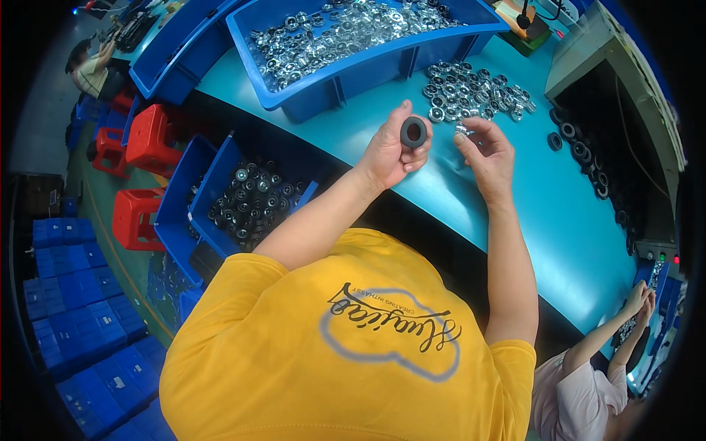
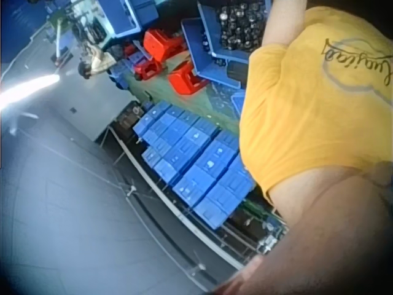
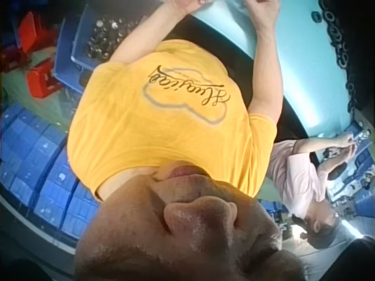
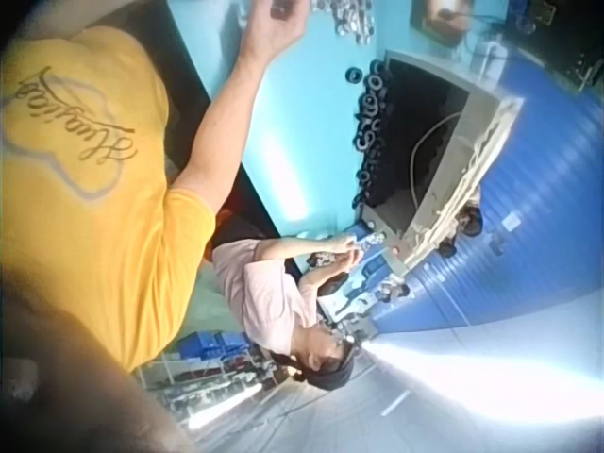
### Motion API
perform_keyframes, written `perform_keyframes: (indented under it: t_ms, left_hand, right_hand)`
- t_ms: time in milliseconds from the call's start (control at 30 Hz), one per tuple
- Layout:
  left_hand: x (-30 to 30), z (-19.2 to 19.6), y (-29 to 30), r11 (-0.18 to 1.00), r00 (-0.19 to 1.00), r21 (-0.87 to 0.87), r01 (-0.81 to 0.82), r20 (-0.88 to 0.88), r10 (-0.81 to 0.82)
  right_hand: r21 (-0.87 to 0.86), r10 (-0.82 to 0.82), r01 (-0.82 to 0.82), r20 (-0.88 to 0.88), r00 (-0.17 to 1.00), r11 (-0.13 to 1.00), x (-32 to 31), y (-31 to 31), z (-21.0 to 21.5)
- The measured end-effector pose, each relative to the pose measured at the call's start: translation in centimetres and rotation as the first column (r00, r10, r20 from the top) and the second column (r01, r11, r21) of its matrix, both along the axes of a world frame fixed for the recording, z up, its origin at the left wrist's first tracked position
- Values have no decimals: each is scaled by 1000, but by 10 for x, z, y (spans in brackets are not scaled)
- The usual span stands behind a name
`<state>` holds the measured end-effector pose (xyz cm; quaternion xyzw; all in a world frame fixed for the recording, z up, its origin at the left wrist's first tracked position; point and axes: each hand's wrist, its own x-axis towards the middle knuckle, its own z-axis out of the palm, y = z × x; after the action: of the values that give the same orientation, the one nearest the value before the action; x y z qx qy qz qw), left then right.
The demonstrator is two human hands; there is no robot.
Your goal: Assembling metal bearings into rubber wheel parts at a factory workstation.
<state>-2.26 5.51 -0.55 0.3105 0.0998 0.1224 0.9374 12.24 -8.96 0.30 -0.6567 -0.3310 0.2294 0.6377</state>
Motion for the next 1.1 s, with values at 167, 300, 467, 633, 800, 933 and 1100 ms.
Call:
perform_keyframes:
  t_ms: [167, 300, 467, 633, 800, 933, 1100]
  left_hand:
    - [2, 6, -5, 998, 997, 20, -53, -47, 54]
    - [-1, 6, -2, 999, 1000, 53, -7, -10, 8]
    - [-1, 10, -3, 999, 1000, 46, -3, 22, 2]
    - [-1, 7, -4, 997, 1000, 80, -15, 12, 14]
    - [-1, 8, -7, 991, 1000, 130, -24, 13, 23]
    - [-1, 8, -8, 990, 999, 134, -38, 19, 36]
    - [0, 5, -7, 993, 999, 117, -36, 23, 34]
  right_hand:
    - [3, 4, -4, 0, 1000, 1000, 0, 0, 2]
    - [-3, 16, -16, -12, 1000, 1000, -1, -1, 2]
    - [19, 13, -13, -8, 1000, 1000, -2, 1, 4]
    - [7, 11, -11, -9, 1000, 1000, -2, 0, 4]
    - [12, 25, -25, -8, 1000, 1000, -2, 0, 2]
    - [12, 22, -22, 6, 1000, 1000, -2, -1, 3]
    - [-2, 19, -18, 12, 1000, 1000, -1, -1, 1]
